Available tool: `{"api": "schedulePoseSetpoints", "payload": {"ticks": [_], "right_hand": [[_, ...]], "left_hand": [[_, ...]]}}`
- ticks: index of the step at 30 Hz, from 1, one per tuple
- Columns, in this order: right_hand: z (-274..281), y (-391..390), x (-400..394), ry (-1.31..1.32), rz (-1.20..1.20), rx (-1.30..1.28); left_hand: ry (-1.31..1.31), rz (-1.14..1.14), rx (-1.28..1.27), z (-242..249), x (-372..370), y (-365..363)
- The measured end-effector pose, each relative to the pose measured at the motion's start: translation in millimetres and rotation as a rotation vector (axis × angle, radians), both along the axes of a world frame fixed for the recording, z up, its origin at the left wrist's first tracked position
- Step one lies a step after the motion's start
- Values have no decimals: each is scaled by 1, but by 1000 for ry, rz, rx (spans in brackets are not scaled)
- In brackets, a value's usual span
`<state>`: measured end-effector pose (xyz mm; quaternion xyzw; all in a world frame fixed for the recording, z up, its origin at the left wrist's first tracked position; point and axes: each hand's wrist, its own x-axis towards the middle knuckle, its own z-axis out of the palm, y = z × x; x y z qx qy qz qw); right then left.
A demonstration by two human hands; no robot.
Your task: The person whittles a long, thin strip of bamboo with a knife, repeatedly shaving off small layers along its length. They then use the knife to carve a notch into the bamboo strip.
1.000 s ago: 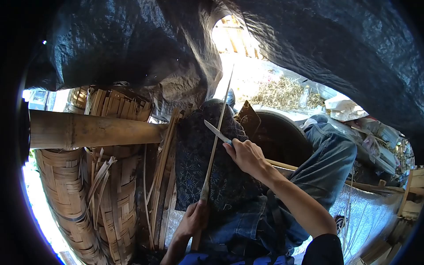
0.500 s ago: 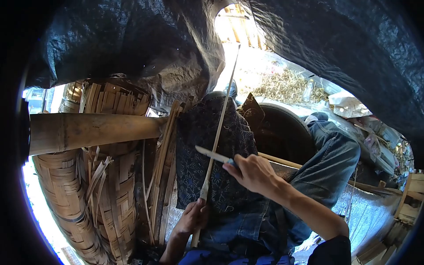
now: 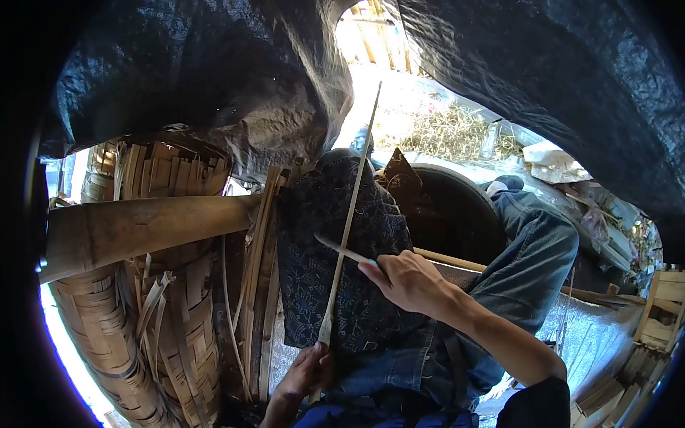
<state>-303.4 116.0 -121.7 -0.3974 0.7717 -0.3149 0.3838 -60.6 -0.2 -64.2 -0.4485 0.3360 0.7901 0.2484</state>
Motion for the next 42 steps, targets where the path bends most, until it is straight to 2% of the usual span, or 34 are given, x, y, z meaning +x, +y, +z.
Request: {"api": "schedulePoseSetpoints", "payload": {"ticks": [4, 6, 17, 20, 22, 26, 34, 37, 39, 42], "right_hand": [[11, 10, 8, -49, 26, -63], [9, 13, 14, 33, -25, -102], [9, 9, 15, 161, 8, 30], [8, 7, 15, 171, 3, 37], [8, 3, 14, 181, 1, 37], [2, -2, 14, 191, -3, 66], [-1, -6, 17, 260, -31, 52], [-12, -15, 8, 223, -150, 72], [-22, -20, -2, 282, -161, -12], [-24, -28, -19, 260, -160, 16]], "left_hand": [[16, 73, 111, -3, -1, -4], [22, 70, 112, -4, -6, -5], [38, 32, 87, -5, -10, -7], [33, 21, 49, -5, -9, -4], [79, -104, -155, -8, -6, 0], [85, -131, -198, 0, -9, 2], [86, -55, -142, 0, -5, 6], [55, -22, -87, 1, 11, 12], [30, -19, -82, 6, 17, 10], [1, -19, -59, 22, 19, 9]]}}
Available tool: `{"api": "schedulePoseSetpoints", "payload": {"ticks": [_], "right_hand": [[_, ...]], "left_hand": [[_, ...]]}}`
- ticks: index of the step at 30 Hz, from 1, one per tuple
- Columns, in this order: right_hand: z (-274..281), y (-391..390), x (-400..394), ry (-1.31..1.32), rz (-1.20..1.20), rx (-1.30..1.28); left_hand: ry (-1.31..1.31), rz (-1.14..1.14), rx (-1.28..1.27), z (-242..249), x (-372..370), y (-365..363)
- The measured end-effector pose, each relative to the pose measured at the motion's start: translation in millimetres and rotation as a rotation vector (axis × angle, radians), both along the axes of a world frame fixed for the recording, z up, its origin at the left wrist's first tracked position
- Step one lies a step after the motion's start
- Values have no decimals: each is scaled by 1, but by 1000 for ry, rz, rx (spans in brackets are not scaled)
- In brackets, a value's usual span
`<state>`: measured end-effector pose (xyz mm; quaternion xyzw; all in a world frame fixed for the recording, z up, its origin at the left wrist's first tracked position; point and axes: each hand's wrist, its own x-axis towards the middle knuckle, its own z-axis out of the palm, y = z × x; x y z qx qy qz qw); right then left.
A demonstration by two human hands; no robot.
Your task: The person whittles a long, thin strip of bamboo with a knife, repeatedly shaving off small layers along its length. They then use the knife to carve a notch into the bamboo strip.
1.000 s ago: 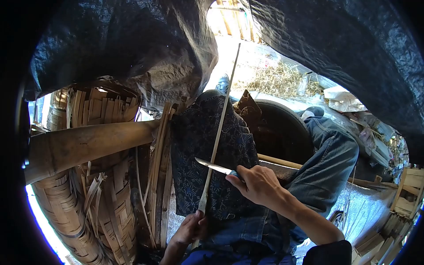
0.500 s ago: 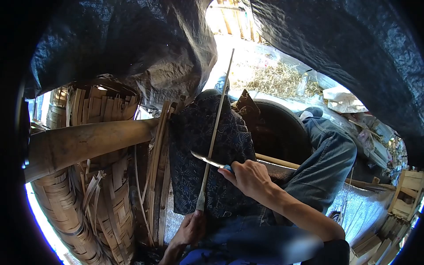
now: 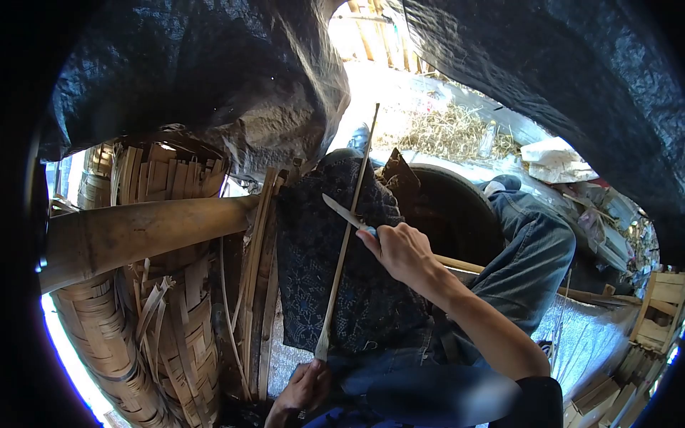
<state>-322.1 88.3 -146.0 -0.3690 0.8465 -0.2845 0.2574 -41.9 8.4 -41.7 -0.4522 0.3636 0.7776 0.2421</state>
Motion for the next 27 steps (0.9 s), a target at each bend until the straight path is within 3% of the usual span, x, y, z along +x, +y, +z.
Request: {"api": "schedulePoseSetpoints", "payload": {"ticks": [5, 7, 9, 11, 13, 15, 17, 19, 20, 22, 23, 24, 27], "right_hand": [[-22, -4, -20, 76, 17, -55], [-19, -9, -28, 41, 22, -38], [-20, -13, -40, 4, 30, -24], [-35, -19, -55, 33, 42, 1], [-53, -22, -77, 122, 102, 49], [-161, -13, -121, 459, 282, 317], [-147, -10, -155, 467, 130, 583], [-106, -9, -176, -246, -382, 376], [-121, 0, -164, -31, -481, 161], [-78, 16, -129, 82, -166, 53], [-65, 25, -107, 86, -175, -102], [-33, 26, -91, -168, -223, -118], [5, 51, -33, -358, -49, -249]], "left_hand": [[-87, -63, -37, 4, 39, 4], [-229, 157, -17, 14, 42, 9], [-191, 78, 68, 21, 43, 0], [-322, 131, 63, 28, 46, 1], [-397, 165, -74, 45, 35, 5], [-389, 156, -61, 44, 41, 5], [-376, 146, -47, 40, 44, 5], [-375, 149, -60, 40, 44, 5], [-377, 156, -74, 40, 43, 5], [-367, 169, -97, 38, 41, 5], [-357, 168, -107, 37, 40, 3], [-342, 160, -108, 36, 41, 0], [-282, 54, -7, 15, 59, -23]]}}
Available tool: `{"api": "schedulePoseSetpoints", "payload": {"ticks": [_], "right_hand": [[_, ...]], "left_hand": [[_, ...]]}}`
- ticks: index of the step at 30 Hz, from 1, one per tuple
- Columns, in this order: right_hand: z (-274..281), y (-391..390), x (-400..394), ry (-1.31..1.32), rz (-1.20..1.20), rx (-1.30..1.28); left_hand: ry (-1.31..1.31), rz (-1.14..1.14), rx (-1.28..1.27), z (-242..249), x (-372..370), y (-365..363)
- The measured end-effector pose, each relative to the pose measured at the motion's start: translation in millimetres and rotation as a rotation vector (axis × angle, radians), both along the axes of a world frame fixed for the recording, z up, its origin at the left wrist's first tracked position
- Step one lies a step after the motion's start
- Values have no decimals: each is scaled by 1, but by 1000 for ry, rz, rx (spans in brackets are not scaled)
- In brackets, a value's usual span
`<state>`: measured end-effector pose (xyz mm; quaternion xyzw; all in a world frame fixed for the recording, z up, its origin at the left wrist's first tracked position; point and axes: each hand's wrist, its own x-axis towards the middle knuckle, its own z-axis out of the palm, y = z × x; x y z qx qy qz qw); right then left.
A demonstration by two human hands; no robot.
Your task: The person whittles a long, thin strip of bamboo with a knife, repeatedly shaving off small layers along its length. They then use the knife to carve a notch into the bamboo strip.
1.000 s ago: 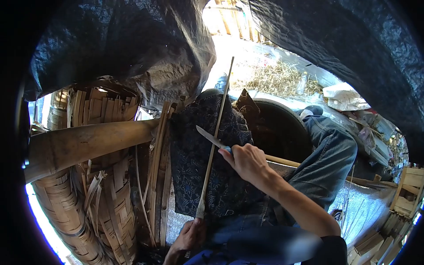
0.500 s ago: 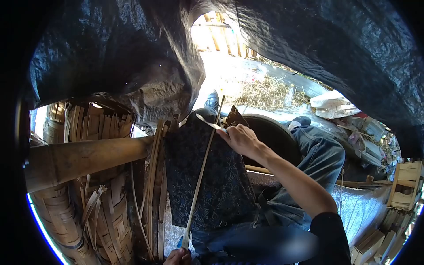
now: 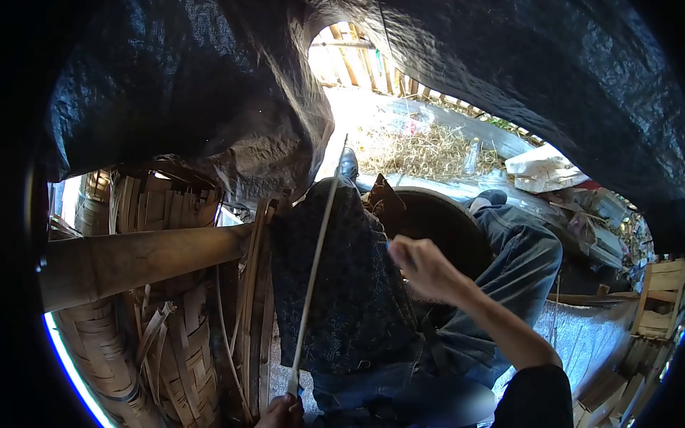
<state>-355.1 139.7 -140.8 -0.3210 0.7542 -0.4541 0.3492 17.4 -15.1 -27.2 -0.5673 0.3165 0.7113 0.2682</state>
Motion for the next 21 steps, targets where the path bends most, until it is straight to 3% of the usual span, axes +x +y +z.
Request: {"api": "schedulePoseSetpoints", "payload": {"ticks": [2, 4, 6, 7, 8, 9, 10, 12, 14, 16, 18, 19, 21], "right_hand": [[2, 10, 32, -4, 46, -84], [2, 15, 50, 142, 288, -61], [-16, 14, 46, 132, 279, -63], [-30, 12, 38, 167, 92, -39], [-46, 11, 29, 201, -91, -15], [-72, 13, 13, 97, -247, 128], [-89, 18, 0, -9, -402, 268], [-77, 26, -7, 34, -448, 199], [-55, 25, -2, 61, -470, 140], [-17, 19, 20, 17, -278, -92], [15, 14, 37, 16, -46, -110], [17, 15, 44, 15, -48, -112], [19, 14, 54, 104, 353, -26]], "left_hand": [[-48, -86, -163, -5, 3, -5], [-155, -36, -272, -15, 14, -9], [130, 193, 94, -27, 33, -28], [134, 186, 95, -27, 31, -24], [56, 38, -76, -28, 28, -16], [-20, -106, -247, -30, 24, -7], [-12, -105, -249, -26, 16, -2], [1, 166, -105, -14, -12, 0], [18, 239, -122, -13, -27, 7], [32, 301, -137, -13, -25, 8], [100, 189, -7, -18, -16, -4], [100, 187, -9, -16, -14, -9], [98, 201, -70, -12, -12, -16]]}}
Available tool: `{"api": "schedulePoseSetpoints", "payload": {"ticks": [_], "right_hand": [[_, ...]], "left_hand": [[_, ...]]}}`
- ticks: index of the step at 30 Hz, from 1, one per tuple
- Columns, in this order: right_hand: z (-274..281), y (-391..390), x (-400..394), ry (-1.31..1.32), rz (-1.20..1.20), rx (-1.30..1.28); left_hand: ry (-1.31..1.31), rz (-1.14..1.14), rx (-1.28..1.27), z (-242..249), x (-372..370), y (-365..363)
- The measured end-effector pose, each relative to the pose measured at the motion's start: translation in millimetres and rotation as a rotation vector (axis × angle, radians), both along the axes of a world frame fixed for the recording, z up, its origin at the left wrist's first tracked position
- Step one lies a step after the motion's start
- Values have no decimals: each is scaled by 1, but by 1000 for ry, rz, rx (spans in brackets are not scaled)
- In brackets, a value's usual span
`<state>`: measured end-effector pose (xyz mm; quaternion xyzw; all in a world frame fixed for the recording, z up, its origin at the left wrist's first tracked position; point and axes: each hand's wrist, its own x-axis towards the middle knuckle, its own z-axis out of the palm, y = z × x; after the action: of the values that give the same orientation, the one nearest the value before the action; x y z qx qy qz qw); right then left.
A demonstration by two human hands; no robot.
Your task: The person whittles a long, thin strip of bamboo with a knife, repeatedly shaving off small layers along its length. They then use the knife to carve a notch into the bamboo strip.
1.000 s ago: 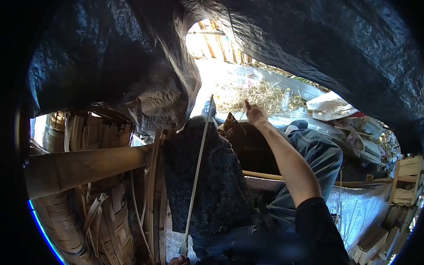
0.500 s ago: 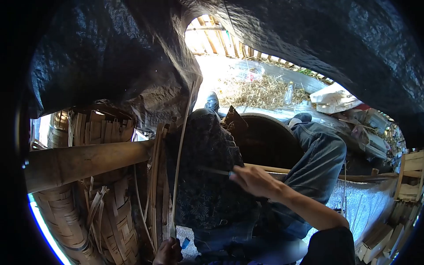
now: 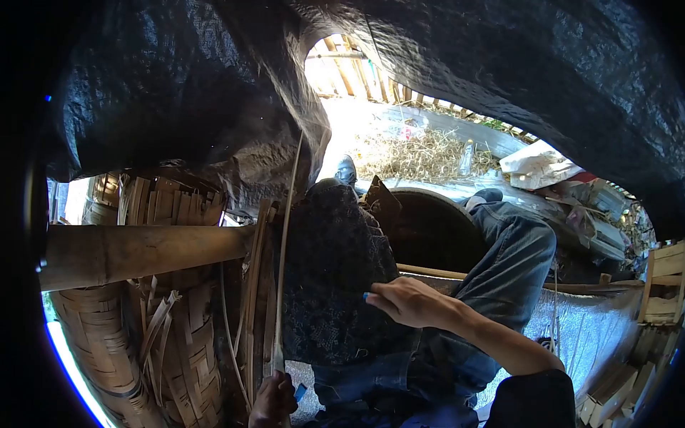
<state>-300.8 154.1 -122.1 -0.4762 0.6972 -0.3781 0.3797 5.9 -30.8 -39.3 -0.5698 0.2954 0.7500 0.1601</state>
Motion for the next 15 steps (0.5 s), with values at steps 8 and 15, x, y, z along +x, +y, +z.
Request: {"api": "schedulePoseSetpoints", "payload": {"ticks": [8, 15], "right_hand": [[-131, -26, -64, -55, -746, 21], [-48, -38, -33, -220, -570, -149]], "left_hand": [[-76, 50, -43, -2, -5, 25], [-59, 74, -87, 5, -26, 30]]}}
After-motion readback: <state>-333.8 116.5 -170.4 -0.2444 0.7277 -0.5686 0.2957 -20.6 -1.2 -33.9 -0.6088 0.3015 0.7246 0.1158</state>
